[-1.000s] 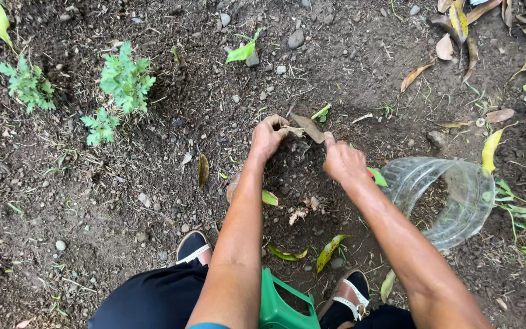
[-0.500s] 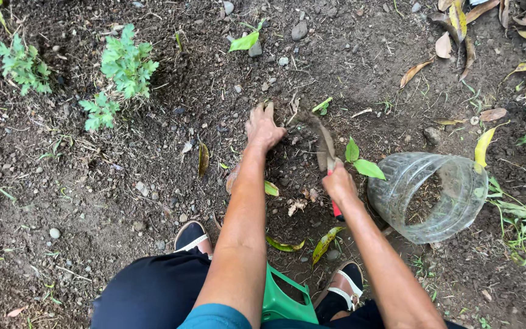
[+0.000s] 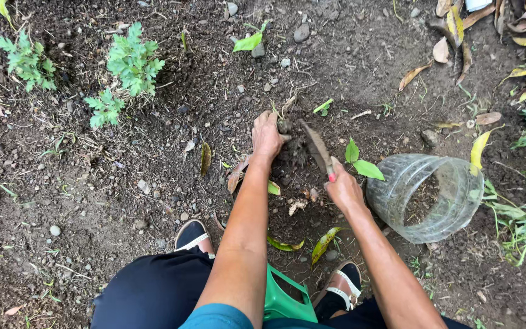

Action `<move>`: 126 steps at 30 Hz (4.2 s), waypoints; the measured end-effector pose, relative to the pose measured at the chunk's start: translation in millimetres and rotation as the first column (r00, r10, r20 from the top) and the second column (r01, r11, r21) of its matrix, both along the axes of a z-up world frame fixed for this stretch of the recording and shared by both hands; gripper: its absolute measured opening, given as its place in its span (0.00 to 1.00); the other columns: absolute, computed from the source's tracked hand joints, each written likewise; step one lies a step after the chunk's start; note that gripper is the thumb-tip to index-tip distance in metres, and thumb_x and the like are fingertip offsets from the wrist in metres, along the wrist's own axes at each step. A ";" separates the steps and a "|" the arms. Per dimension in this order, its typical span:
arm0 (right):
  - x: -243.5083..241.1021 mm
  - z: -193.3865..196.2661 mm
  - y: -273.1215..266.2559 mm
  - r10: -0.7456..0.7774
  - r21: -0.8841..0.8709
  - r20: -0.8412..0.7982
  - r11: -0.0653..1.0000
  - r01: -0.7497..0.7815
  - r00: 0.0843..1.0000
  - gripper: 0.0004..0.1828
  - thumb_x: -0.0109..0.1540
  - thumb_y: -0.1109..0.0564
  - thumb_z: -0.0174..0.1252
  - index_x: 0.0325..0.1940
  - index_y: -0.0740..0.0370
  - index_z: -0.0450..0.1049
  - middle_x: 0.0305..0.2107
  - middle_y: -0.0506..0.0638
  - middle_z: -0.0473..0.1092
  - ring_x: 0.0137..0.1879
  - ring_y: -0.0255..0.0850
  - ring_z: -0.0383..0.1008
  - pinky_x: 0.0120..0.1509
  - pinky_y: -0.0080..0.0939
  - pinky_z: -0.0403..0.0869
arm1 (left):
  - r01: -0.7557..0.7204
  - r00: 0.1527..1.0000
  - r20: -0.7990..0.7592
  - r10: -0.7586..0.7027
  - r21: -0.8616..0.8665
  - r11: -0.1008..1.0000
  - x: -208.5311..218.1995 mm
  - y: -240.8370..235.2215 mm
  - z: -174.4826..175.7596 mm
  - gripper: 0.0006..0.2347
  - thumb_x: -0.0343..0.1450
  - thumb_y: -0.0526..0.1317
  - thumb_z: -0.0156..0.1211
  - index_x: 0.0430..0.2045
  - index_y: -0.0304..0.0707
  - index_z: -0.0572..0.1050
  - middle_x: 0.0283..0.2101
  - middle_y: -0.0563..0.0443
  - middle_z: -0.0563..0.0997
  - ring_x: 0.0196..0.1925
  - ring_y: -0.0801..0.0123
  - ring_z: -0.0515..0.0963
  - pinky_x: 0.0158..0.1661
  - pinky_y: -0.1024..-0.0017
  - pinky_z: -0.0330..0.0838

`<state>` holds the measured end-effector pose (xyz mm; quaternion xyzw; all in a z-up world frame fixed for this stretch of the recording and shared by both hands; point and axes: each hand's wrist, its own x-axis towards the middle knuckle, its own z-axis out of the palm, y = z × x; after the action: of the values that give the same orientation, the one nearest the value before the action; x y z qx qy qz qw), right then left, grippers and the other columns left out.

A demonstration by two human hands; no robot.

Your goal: The person sits on a small stool in a garden and uses a small hand hoe to loosen the soil around small plants. They pull weeds from the ground by hand and place them into a clear plastic bucket. The person repeats this process, moving between different small plants in the garden bed.

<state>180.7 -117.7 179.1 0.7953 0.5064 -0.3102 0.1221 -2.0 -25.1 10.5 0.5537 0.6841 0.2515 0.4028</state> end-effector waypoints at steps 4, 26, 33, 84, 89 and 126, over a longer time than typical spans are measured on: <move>4.0 3.1 25.7 -0.056 0.086 -0.035 0.995 0.059 0.998 0.41 0.59 0.60 0.55 0.76 0.41 0.55 0.55 0.62 0.72 0.59 0.58 0.75 0.64 0.57 0.72 | 0.109 0.989 0.097 -0.115 0.069 0.992 -14.9 12.7 -35.7 0.34 0.53 0.36 0.79 0.58 0.41 0.75 0.66 0.41 0.71 0.67 0.49 0.70 0.68 0.63 0.64; -6.2 38.1 173.0 0.605 -0.157 0.254 0.796 -0.585 0.755 0.30 0.64 0.64 0.49 0.69 0.41 0.64 0.48 0.59 0.76 0.54 0.54 0.79 0.56 0.58 0.76 | 0.214 0.918 0.369 -0.149 -0.142 0.967 -10.4 19.5 45.5 0.24 0.61 0.24 0.55 0.50 0.46 0.79 0.58 0.50 0.78 0.57 0.59 0.78 0.62 0.66 0.65; -42.6 -20.7 188.5 0.645 -0.057 0.240 0.755 -0.653 0.725 0.27 0.63 0.64 0.49 0.67 0.54 0.64 0.45 0.62 0.76 0.53 0.56 0.78 0.54 0.59 0.76 | 0.085 0.954 0.296 -0.042 -0.134 0.987 -24.6 25.0 34.7 0.16 0.69 0.26 0.47 0.43 0.43 0.81 0.57 0.50 0.82 0.59 0.59 0.80 0.65 0.63 0.70; 28.9 -3.9 14.9 -0.064 -0.190 0.068 0.979 0.076 0.996 0.26 0.63 0.63 0.47 0.67 0.60 0.65 0.52 0.61 0.75 0.57 0.53 0.79 0.64 0.57 0.75 | 0.035 0.999 -0.007 -0.037 -0.214 0.976 -24.2 23.8 0.2 0.17 0.73 0.41 0.58 0.58 0.43 0.73 0.59 0.41 0.72 0.59 0.52 0.74 0.61 0.57 0.66; 16.6 20.9 18.3 0.010 -0.193 0.018 0.981 -0.006 1.000 0.22 0.66 0.60 0.44 0.65 0.58 0.65 0.51 0.61 0.74 0.57 0.54 0.77 0.66 0.58 0.72 | -0.020 0.998 0.048 0.027 -0.134 0.991 -26.4 22.0 4.9 0.19 0.72 0.37 0.56 0.61 0.44 0.73 0.59 0.38 0.72 0.60 0.50 0.75 0.63 0.58 0.67; 293.4 186.6 -44.4 0.074 0.152 -0.154 0.987 -0.051 0.985 0.23 0.57 0.59 0.63 0.57 0.58 0.73 0.36 0.52 0.77 0.38 0.40 0.74 0.45 0.48 0.73 | 0.513 0.821 0.103 -0.562 0.302 0.804 197.9 -44.8 183.0 0.12 0.66 0.34 0.62 0.42 0.45 0.82 0.44 0.40 0.84 0.47 0.48 0.83 0.49 0.57 0.76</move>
<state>474.1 -162.1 365.8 0.7584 0.5609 -0.3305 0.0320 195.9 -69.9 193.5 0.7471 0.4180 0.2652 0.4436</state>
